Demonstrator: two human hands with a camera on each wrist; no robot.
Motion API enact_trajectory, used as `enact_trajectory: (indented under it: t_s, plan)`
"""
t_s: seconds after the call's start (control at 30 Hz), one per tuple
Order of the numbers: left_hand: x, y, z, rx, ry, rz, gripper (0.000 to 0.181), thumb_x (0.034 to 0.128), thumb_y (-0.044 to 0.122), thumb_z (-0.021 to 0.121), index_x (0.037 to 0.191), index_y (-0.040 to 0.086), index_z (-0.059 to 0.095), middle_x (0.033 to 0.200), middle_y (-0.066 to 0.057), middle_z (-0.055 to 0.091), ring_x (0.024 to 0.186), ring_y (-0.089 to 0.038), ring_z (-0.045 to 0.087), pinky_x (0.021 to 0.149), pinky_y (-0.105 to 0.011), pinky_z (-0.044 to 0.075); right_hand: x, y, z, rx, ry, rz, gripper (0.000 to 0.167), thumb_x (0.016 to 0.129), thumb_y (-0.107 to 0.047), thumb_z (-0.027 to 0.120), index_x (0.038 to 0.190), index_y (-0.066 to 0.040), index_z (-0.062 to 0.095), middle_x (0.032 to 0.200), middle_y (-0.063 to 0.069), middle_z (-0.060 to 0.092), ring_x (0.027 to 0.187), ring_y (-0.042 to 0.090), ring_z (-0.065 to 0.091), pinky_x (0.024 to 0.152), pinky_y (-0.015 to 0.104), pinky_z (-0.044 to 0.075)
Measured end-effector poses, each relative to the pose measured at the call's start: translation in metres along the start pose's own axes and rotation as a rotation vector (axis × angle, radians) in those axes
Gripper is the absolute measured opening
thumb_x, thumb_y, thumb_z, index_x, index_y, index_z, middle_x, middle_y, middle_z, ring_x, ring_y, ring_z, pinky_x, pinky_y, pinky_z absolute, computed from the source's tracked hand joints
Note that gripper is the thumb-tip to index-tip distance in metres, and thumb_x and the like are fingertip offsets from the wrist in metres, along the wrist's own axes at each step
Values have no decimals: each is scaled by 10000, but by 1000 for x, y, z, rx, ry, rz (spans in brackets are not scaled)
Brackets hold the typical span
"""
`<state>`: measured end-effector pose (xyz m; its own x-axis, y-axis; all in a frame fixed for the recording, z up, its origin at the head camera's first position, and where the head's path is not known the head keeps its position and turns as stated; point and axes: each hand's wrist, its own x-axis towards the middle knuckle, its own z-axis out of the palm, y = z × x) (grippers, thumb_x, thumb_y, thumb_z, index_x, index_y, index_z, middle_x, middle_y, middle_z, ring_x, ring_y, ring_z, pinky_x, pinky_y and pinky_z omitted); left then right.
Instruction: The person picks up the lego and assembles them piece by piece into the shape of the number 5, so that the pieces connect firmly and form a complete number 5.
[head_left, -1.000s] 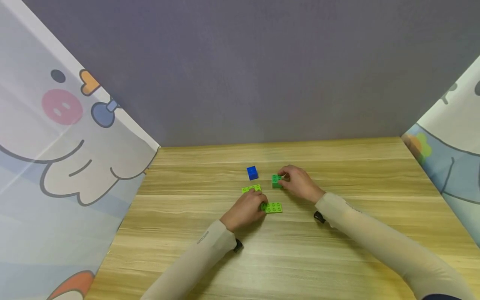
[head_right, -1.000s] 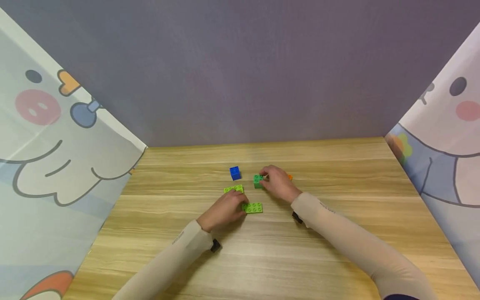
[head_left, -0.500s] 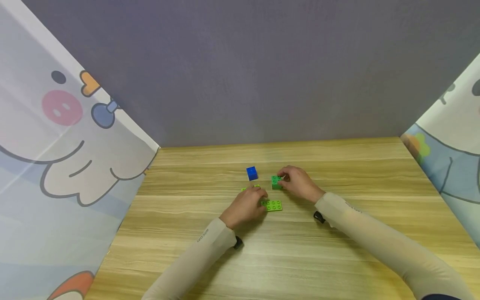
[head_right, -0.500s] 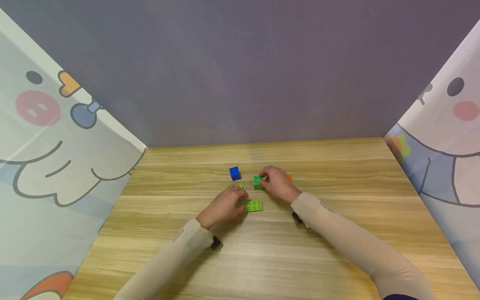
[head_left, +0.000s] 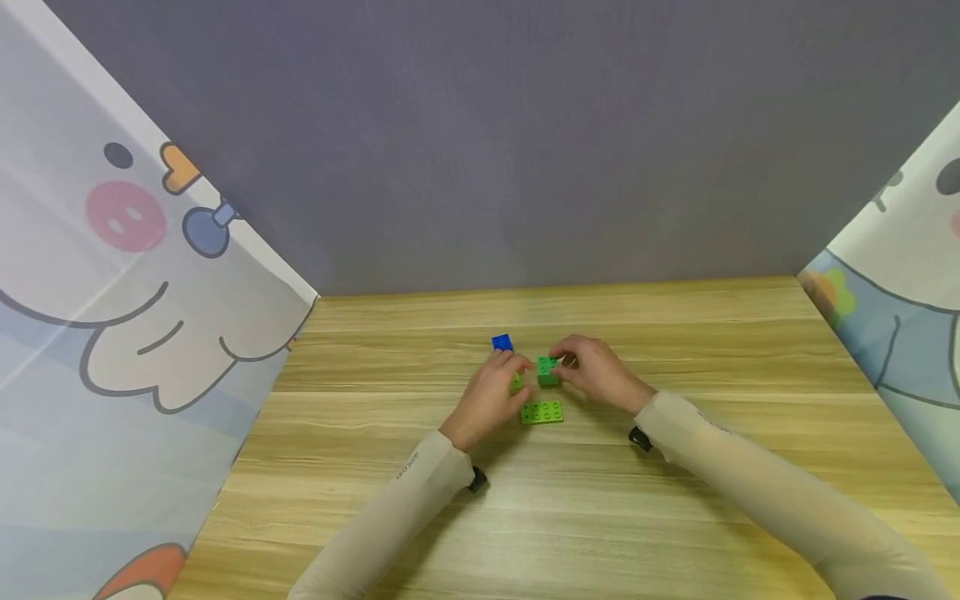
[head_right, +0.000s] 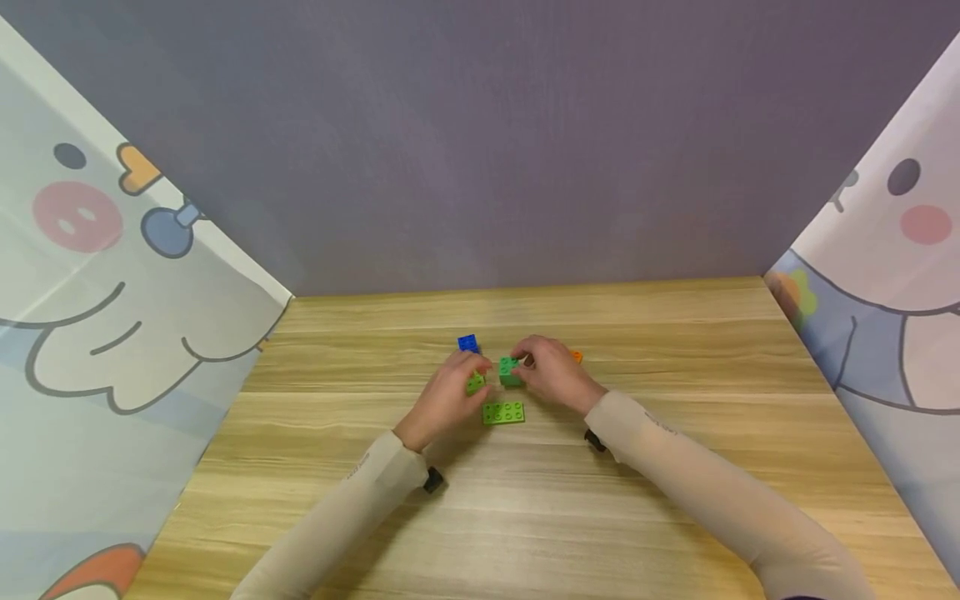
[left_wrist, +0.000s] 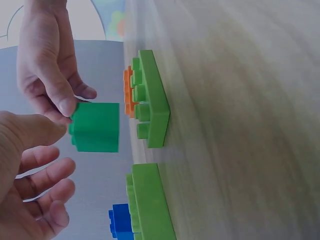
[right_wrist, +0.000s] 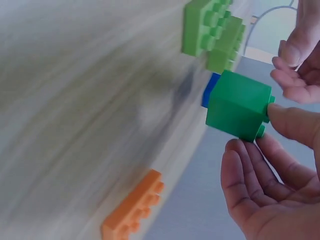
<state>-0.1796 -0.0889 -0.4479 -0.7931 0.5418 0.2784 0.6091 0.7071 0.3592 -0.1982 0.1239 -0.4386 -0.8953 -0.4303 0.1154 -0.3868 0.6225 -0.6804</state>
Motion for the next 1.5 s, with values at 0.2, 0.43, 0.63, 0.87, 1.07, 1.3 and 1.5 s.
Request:
enact_trajectory:
  t_s: [0.2,0.43,0.63,0.87,1.07,1.3,1.5]
  plan:
    - [2,1,-4,-4,39,-22,365,845,228,731,1144,64,599,1041,-11,585,969,-141,515,811,-255,469,-4,-7,-9,-12,3,-58,221,837,-135,737,1038,-65,679,968,21,622,828,153,603,709,301,523]
    - [2,2,-5,-24,49,-16,372,849,239,728,1147,56,602,1067,-17,595,998,-152,526,846,-269,467,-8,-13,-14,-13,-21,-102,229,839,-137,735,1050,-67,680,986,18,631,846,146,603,733,304,520]
    - [2,4,-5,-41,42,6,361,853,227,725,1146,54,604,1082,-18,598,1010,-152,529,864,-272,464,-12,-14,-13,-25,-17,-123,233,834,-132,739,1050,-69,680,986,12,630,846,141,601,735,295,518]
    - [1,7,-6,-58,16,37,342,877,250,697,1162,84,602,1099,-6,586,992,-158,531,801,-257,473,-16,-17,-15,-19,-13,-138,233,830,-142,744,1044,-72,681,974,-3,628,842,160,605,729,294,517]
    - [2,7,-5,-75,-1,63,318,900,256,666,1164,93,598,1106,-17,582,954,-198,552,758,-226,467,-17,-18,-15,-28,-8,-139,221,819,-143,756,1017,-78,682,943,-16,626,826,160,603,719,287,513]
    - [2,8,-5,-97,-27,62,307,889,243,680,1146,93,603,1084,-10,586,924,-190,564,751,-226,471,-19,-17,-15,-12,-18,-147,203,815,-109,754,1002,-78,683,939,-11,634,809,137,603,700,274,515]
    - [2,9,-2,-86,-58,46,307,890,253,677,1139,87,607,1088,-5,580,919,-163,560,751,-212,471,-22,-15,-12,-16,-23,-144,197,814,-113,756,994,-71,689,925,-10,640,792,125,603,684,256,513]
